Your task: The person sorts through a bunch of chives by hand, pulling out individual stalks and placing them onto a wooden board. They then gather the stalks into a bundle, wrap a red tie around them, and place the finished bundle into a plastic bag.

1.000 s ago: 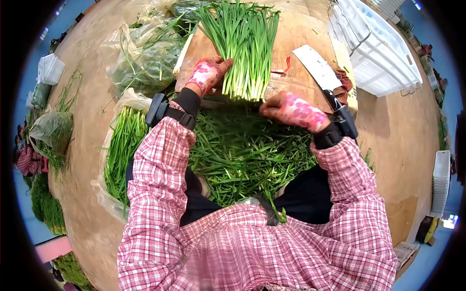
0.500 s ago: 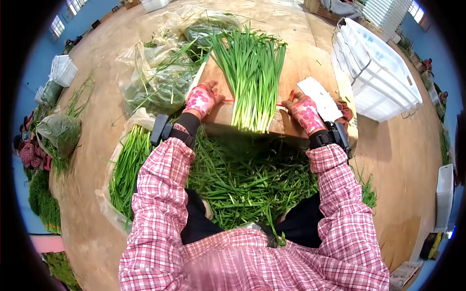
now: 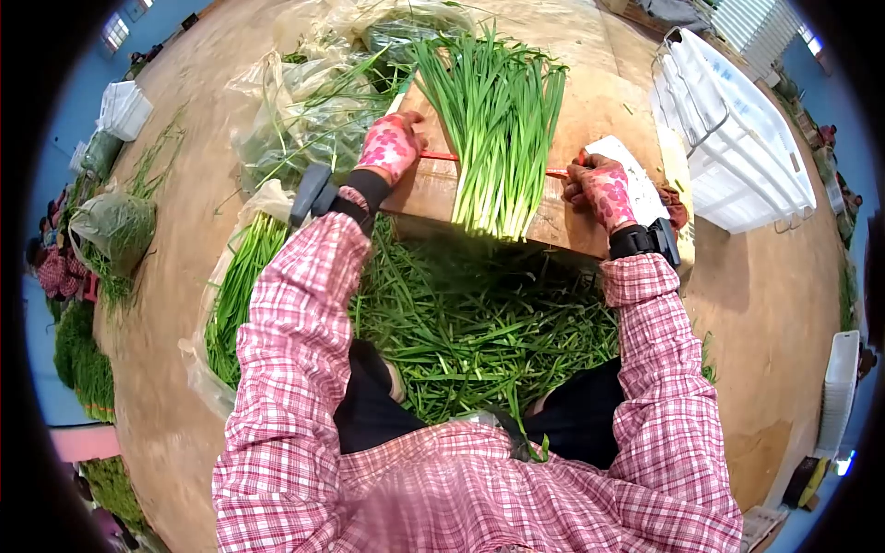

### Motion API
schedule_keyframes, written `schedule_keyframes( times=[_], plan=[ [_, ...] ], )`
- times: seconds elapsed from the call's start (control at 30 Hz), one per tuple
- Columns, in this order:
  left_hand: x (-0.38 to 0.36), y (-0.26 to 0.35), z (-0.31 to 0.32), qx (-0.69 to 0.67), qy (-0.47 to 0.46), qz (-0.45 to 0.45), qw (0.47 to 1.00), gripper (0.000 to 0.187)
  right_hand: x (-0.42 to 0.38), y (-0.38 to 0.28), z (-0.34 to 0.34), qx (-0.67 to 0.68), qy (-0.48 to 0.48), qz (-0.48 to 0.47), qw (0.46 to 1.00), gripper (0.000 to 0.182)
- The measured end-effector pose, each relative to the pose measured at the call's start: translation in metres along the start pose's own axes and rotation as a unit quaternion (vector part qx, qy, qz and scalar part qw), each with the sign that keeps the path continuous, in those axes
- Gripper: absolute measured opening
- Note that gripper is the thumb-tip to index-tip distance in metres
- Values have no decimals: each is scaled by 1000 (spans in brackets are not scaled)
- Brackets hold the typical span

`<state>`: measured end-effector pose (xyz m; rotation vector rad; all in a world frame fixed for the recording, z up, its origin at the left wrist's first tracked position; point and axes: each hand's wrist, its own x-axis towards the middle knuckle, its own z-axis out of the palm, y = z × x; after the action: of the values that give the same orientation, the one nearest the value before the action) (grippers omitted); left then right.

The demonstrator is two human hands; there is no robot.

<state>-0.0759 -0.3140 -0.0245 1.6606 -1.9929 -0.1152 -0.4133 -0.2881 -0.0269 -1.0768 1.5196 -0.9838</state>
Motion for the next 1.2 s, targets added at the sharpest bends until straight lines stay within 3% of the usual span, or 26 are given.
schedule_keyframes(
  times=[0.07,0.13,0.2,0.23,0.33,0.37,0.4,0.47,0.5,0.57,0.6,0.63,0.67,0.73,0.77,0.83,0.87,0.93,0.97,1.0,1.07,1.13,1.2],
  plan=[
    [-12,11,-12,-35,35,-46,998,32,3,4,-10,44,-14,13,999,16],
    [-20,25,-17,-90,9,-101,991,29,-24,-13,-17,-84,40,-9,996,25],
    [-31,39,-11,-109,-43,-88,989,34,-38,-13,-14,-46,-61,51,996,26],
    [-37,48,-9,-133,-74,-82,985,39,-39,-9,-3,42,-119,74,989,27],
    [-39,69,2,-212,-181,-129,952,50,-47,-7,29,-73,-85,-34,993,33],
    [-44,69,13,-243,-154,-114,951,49,-46,-10,38,-125,-104,-39,986,35],
    [-44,74,13,-180,-148,-108,966,48,-39,0,47,-104,-109,-92,984,31],
    [-46,75,15,-267,-148,-85,948,46,5,36,48,-196,-85,-155,965,32],
    [-48,71,17,-281,-146,-71,946,46,-12,17,45,-216,-100,-133,962,34],
    [-51,37,11,-257,-124,9,958,46,-50,-24,37,-257,-132,-90,953,37],
    [-63,18,-17,-277,-128,-6,952,46,-49,-26,31,-215,-150,-38,964,34],
    [-74,0,-45,-296,-131,-22,946,46,-33,-4,29,-86,-76,-74,991,28],
    [-85,-13,-82,-322,-159,-113,927,46,-34,-14,26,-201,-49,-162,965,27],
    [-119,-76,-136,-239,-91,-149,955,40,-85,-54,51,-147,-84,-121,978,24],
    [-138,-128,-146,-165,-13,-136,977,39,-97,-57,66,-140,-134,-121,973,23],
    [-184,-199,-179,-56,2,-290,955,40,-137,-73,109,-137,-234,-112,956,21],
    [-202,-220,-190,1,-14,-368,930,44,-143,-65,132,-82,-298,-49,950,21],
    [-229,-246,-189,90,-47,-396,912,59,-157,-65,176,-151,-400,-60,902,20],
    [-234,-253,-183,106,-110,-394,906,78,-158,-59,198,-152,-434,-48,887,21],
    [-238,-267,-166,148,-136,-355,913,89,-160,-53,221,-154,-443,-33,882,20],
    [-231,-291,-132,199,-145,-273,930,96,-155,-35,261,-184,-463,-36,866,21],
    [-217,-318,-102,221,-97,-234,942,102,-144,-12,297,-170,-478,-16,862,22],
    [-200,-337,-83,187,-112,-264,940,103,-135,11,330,-107,-475,42,872,21]
  ],
)
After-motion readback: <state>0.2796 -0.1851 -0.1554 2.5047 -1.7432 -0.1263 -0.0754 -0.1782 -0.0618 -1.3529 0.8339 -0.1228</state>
